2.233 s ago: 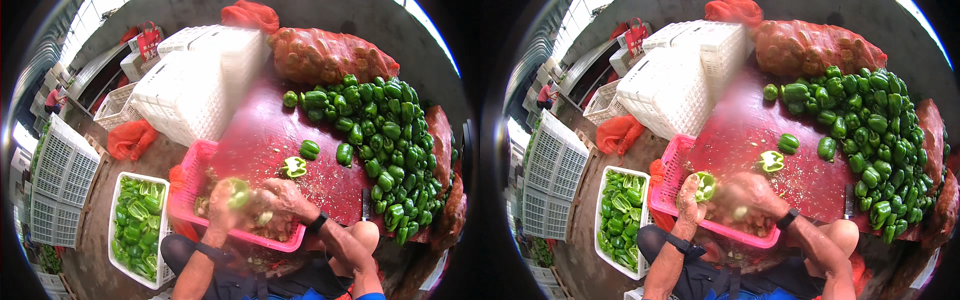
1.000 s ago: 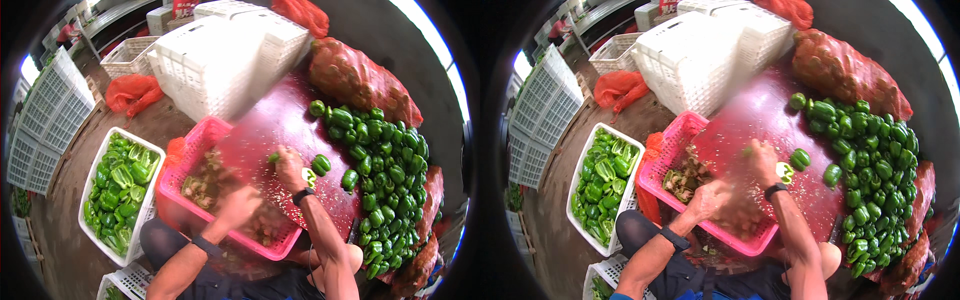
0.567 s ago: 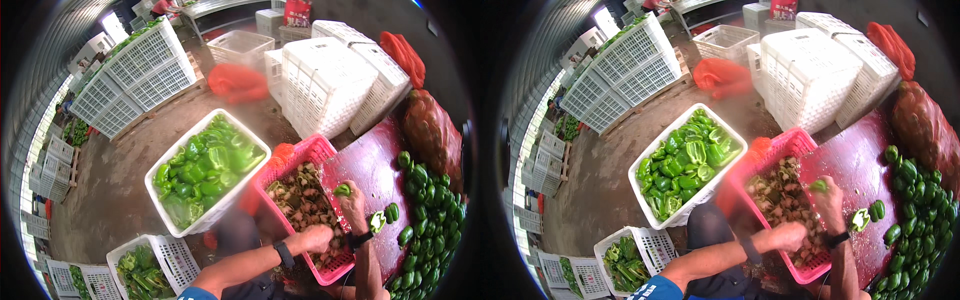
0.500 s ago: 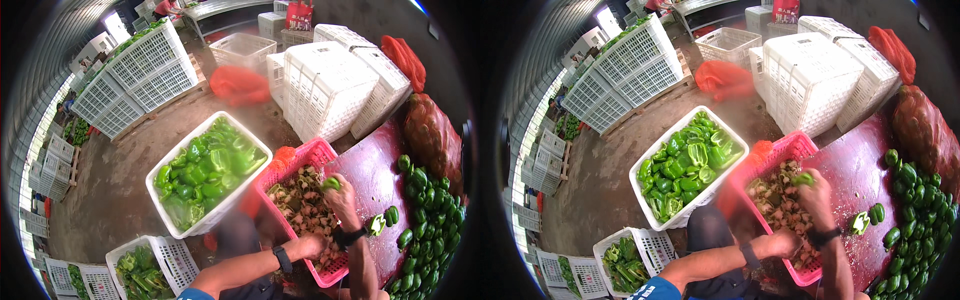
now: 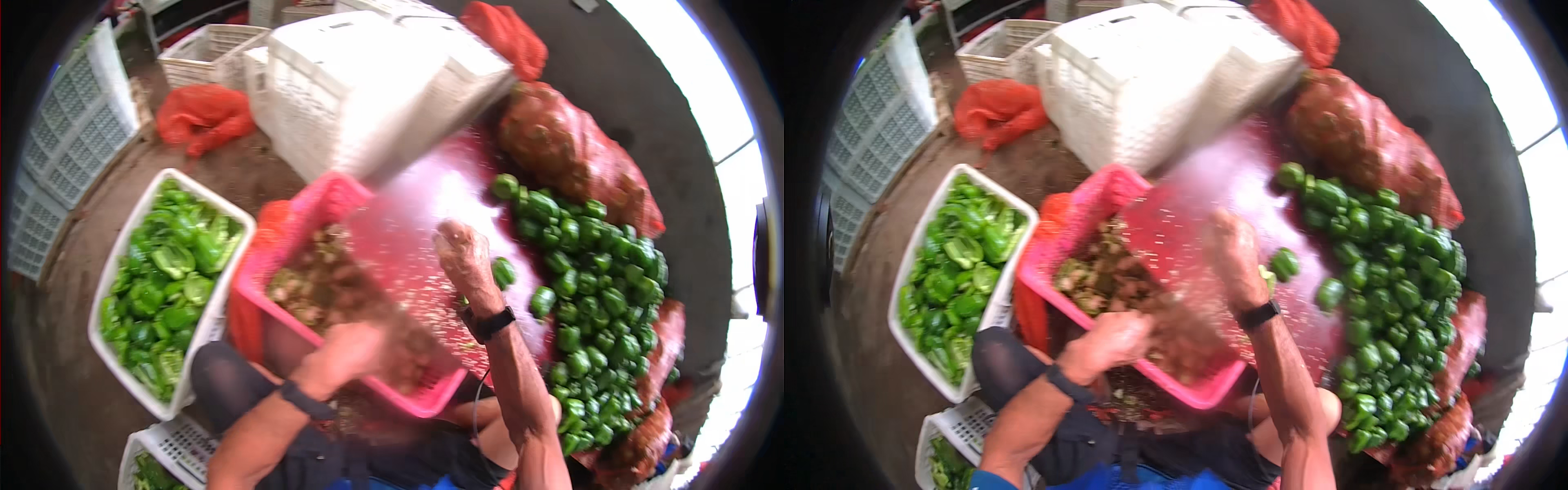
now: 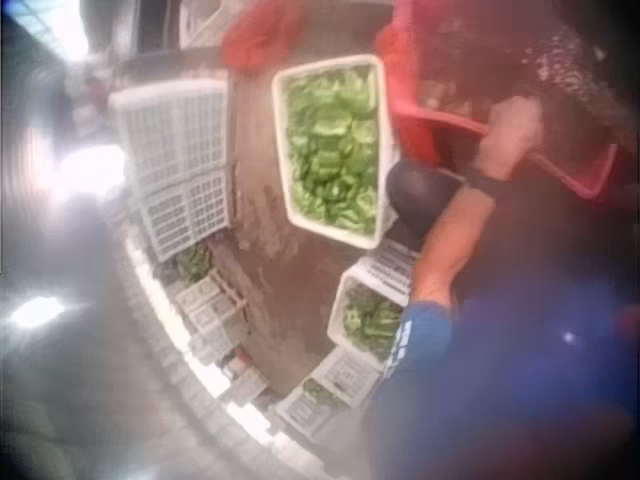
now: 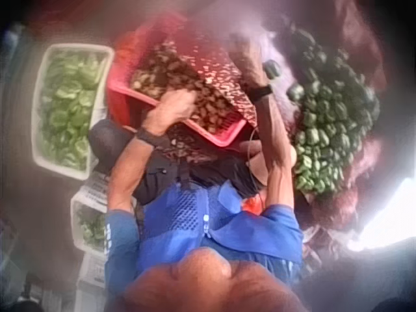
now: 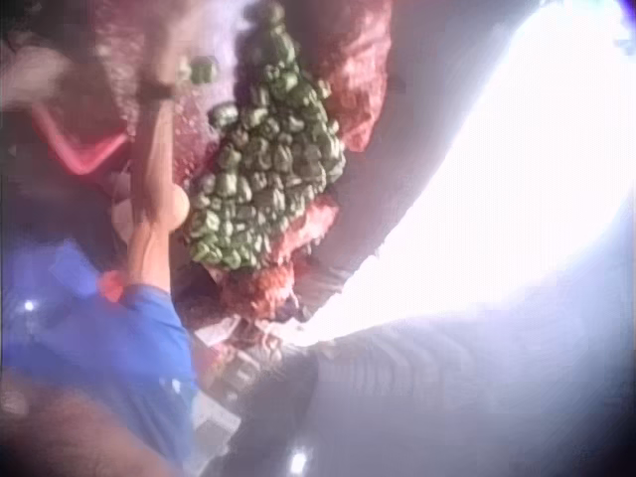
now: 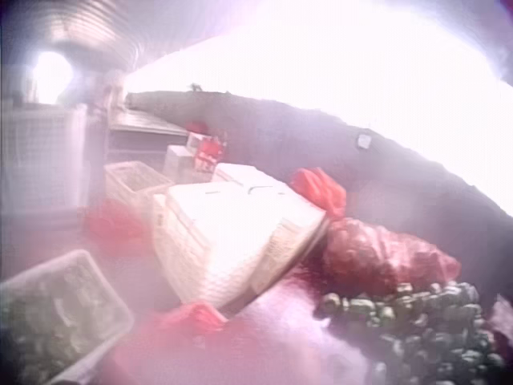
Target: The person processes bell peppers by pulling stems and seeds out by hand and then slicing the peppers using a knife on a cutting board.
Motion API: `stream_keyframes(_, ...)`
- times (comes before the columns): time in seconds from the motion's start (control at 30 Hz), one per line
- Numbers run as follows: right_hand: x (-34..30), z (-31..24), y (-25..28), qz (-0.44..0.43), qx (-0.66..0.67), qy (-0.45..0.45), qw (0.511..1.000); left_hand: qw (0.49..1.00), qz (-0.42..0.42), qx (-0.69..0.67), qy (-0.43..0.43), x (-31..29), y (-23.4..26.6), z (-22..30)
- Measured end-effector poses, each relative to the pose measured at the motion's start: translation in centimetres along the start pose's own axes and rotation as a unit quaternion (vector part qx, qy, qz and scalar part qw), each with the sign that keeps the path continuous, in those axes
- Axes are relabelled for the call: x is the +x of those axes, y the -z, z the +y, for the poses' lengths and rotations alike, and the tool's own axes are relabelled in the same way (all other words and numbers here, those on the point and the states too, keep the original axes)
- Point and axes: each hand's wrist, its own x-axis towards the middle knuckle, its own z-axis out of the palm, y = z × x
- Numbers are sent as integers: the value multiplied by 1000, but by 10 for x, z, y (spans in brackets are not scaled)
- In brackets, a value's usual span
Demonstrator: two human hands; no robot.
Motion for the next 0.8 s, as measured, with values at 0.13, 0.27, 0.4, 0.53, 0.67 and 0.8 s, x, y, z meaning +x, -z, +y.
stream_keyframes(0.13,-77,122,41,34,-214,21,976,966,109,222,-69,9,-37,-31)
stream_keyframes(0.27,-120,176,32,35,-134,-31,990,960,104,228,-123,27,-44,-14)
stream_keyframes(0.4,-105,111,5,3,-87,-189,978,975,86,182,-89,31,-50,-21)
stream_keyframes(0.53,-101,71,21,-58,50,-285,955,987,44,131,-77,49,-57,-14)
stream_keyframes(0.67,-114,78,27,-85,152,-47,984,925,109,-332,146,80,-68,4)
stream_keyframes(0.8,-102,-26,42,-116,120,21,986,842,97,-524,78,84,-63,1)
